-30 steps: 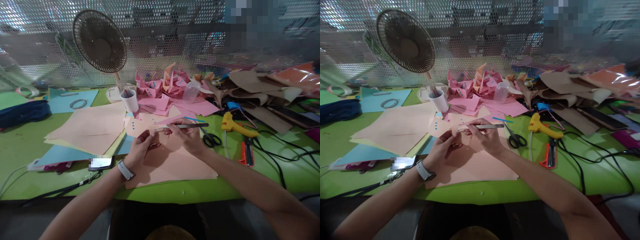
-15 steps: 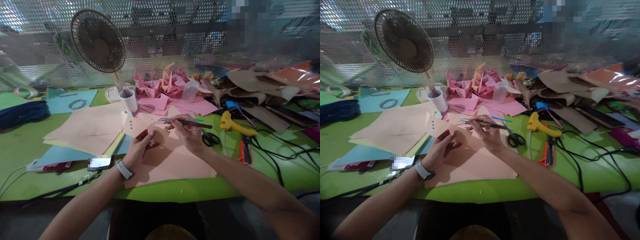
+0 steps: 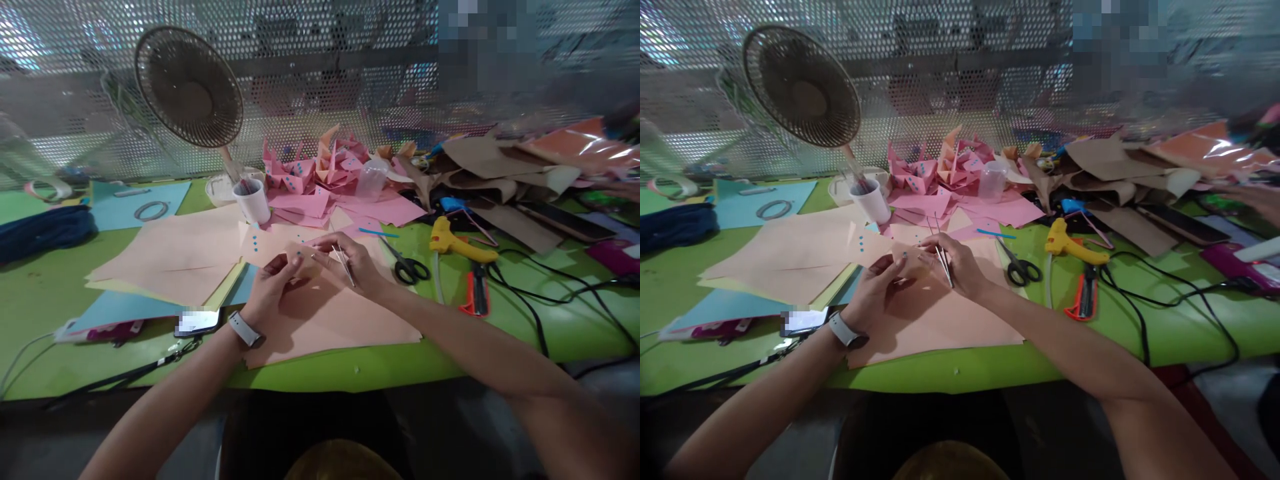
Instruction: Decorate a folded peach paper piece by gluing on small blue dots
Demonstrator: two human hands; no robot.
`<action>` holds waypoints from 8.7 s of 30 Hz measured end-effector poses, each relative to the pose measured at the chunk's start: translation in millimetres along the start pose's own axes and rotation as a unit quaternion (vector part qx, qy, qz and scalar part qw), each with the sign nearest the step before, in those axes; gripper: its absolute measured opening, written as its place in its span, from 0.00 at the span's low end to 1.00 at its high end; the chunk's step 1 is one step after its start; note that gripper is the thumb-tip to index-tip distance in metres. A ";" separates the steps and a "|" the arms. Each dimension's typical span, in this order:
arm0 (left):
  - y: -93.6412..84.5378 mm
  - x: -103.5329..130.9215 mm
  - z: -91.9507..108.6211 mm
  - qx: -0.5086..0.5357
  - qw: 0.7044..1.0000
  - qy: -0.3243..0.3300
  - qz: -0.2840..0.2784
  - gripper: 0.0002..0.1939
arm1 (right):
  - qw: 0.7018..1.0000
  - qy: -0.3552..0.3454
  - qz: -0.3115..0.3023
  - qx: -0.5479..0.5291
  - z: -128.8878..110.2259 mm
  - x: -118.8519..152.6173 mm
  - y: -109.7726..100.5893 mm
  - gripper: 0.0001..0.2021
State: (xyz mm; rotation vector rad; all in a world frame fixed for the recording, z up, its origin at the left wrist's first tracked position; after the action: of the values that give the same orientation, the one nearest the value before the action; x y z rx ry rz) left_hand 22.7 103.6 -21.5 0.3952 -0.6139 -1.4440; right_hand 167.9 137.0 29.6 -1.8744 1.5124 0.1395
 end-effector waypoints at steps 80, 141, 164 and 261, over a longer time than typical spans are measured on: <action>-36.6 -17.0 37.8 0.126 0.982 0.124 0.062 0.13 | 0.947 0.151 -0.274 0.072 26.5 -54.9 -17.6 0.15; -46.7 -20.8 27.8 0.151 0.976 0.078 0.137 0.17 | 0.968 0.194 -0.047 -0.150 101.9 -52.7 41.6 0.17; -36.0 -22.1 20.2 0.091 0.988 0.100 0.076 0.14 | 0.971 0.153 -0.178 -0.036 8.9 -56.1 13.1 0.14; 0.5 -6.9 13.6 -0.010 0.995 0.074 -0.072 0.14 | 0.989 0.069 -0.111 0.072 -1.2 34.5 -5.2 0.10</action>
State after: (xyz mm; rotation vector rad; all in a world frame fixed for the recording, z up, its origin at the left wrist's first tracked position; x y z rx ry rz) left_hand 14.8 112.0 -11.5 0.5342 -0.4585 -1.5404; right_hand 182.8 108.7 15.7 -1.9513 1.3531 -0.2019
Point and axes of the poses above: each hand's wrist, its own x-axis away from the middle knuckle, its own y-axis out of the palm, z = x × y, the point moved 9 cm from there along -x, towards the middle knuckle, and after that the axes turned 15 degrees about x, right-handed, at the moved point
